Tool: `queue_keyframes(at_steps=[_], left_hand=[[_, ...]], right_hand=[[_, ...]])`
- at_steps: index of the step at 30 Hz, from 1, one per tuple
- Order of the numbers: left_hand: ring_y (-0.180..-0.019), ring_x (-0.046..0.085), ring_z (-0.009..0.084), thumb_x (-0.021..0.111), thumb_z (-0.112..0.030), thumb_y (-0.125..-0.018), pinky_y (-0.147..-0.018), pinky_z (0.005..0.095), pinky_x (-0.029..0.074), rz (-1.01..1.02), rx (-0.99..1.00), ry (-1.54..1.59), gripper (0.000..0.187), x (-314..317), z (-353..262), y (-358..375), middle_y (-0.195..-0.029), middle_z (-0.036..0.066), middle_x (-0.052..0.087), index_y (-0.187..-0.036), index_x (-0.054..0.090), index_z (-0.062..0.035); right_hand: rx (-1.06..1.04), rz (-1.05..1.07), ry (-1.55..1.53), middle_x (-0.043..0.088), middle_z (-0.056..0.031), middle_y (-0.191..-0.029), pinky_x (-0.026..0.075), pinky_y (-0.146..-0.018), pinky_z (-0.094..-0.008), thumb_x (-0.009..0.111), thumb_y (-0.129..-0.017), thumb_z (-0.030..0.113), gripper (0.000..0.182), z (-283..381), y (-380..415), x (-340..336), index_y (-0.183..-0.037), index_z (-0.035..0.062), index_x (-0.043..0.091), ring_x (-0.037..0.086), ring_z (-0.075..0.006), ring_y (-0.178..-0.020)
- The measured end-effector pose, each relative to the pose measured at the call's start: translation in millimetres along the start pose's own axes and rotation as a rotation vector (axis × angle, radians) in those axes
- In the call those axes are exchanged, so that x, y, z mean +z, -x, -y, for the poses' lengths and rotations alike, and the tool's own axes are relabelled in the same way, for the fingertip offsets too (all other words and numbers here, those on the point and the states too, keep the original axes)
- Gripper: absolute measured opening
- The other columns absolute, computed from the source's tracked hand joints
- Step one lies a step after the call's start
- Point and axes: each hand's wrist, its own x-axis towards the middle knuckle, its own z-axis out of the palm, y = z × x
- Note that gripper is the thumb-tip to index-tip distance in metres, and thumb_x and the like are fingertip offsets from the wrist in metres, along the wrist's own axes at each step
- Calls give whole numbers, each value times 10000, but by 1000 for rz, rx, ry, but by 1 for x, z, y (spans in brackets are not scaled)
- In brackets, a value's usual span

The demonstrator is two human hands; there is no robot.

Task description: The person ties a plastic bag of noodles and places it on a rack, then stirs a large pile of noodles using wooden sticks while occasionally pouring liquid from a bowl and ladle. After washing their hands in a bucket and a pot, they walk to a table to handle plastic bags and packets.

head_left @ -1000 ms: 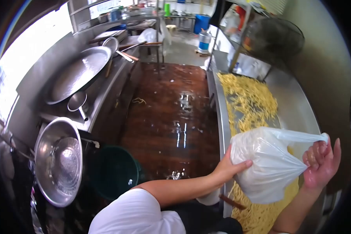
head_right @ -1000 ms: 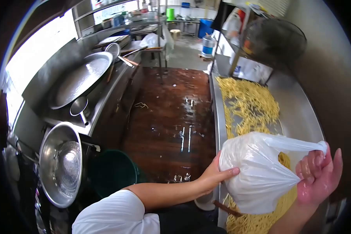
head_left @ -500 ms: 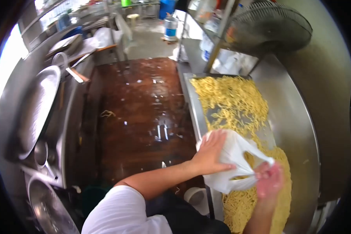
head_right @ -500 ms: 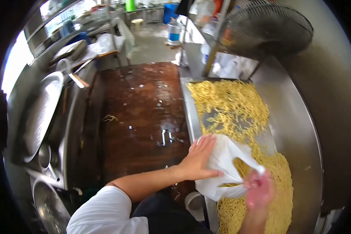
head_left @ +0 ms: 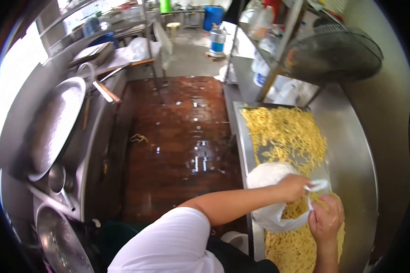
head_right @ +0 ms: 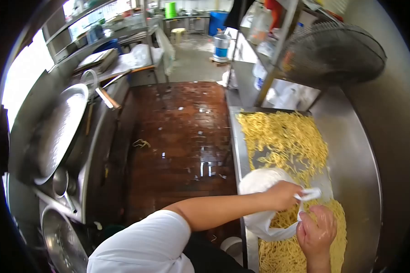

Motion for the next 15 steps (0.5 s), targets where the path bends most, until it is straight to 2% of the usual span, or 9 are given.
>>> queue_keyframes(at_steps=[3, 5, 7, 8, 9, 11, 13, 14, 15], left_hand=[[-771, 667, 399, 654, -49, -724, -707, 478, 523, 65, 208, -242, 234, 3, 5, -1, -854, 226, 683, -954, 695, -34], [-807, 665, 380, 664, -55, -716, -738, 466, 513, 94, 137, -243, 257, 4, 7, -2, -865, 206, 685, -971, 691, -31], [-842, 664, 361, 675, -61, -709, -768, 454, 504, 125, 63, -238, 282, -2, 7, 2, -875, 187, 687, -989, 688, -28], [-882, 646, 344, 674, -61, -700, -815, 441, 478, -34, 169, -320, 318, -5, 1, 7, -878, 158, 674, -1018, 681, -41], [-921, 628, 326, 673, -61, -692, -862, 429, 453, -192, 275, -398, 355, -7, -4, 13, -881, 129, 661, -1047, 675, -53], [-969, 583, 304, 670, -80, -694, -930, 411, 398, -213, 340, -406, 397, -4, -2, 21, -890, 93, 618, -1090, 653, -53], [-952, 577, 314, 672, -118, -702, -922, 418, 404, -131, 509, -519, 386, 8, 6, 24, -863, 108, 610, -1082, 656, -47], [-955, 572, 307, 680, -162, -709, -928, 424, 402, -59, 331, -466, 351, 8, 5, 21, -846, 93, 607, -1045, 668, -60], [-955, 572, 307, 680, -162, -709, -928, 424, 402, -49, 341, -457, 351, 7, 6, 21, -846, 93, 607, -1045, 668, -60]], right_hand=[[-133, -70, 33, 642, -104, -966, 477, -765, -457, 692, -677, 36, 203, -14, -18, 26, -874, 86, 693, 612, -284, -872], [-93, -20, -36, 635, -90, -852, 470, -722, -442, 673, -742, 31, 137, -18, -20, 42, -873, 67, 685, 603, -292, -777], [248, -54, -354, 593, -106, -728, 445, -655, -396, 649, -812, 44, 63, -13, 0, 64, -871, 41, 674, 560, -301, -656], [520, 30, -497, 572, -85, -665, 408, -596, -349, 615, -871, 60, 68, -30, 22, 80, -864, 11, 661, 527, -240, -587], [514, 39, -502, 572, -85, -665, 408, -596, -349, 615, -871, 60, 68, -45, 29, 90, -864, 11, 661, 527, -240, -587], [1001, 202, -919, 571, -30, -672, 376, -567, -302, 593, -914, 103, 152, -58, 32, 97, -831, -12, 648, 516, -149, -617], [946, 361, -746, 557, 26, -681, 352, -526, -277, 582, -945, 156, 215, -59, 32, 95, -817, -4, 648, 484, -84, -600], [1060, 450, -839, 553, 32, -674, 343, -510, -262, 594, -944, 175, 214, -60, 30, 88, -817, 13, 654, 468, -74, -580], [1183, 534, -930, 549, 38, -668, 333, -495, -248, 605, -943, 193, 213, -60, 27, 78, -816, 31, 660, 452, -64, -560]])
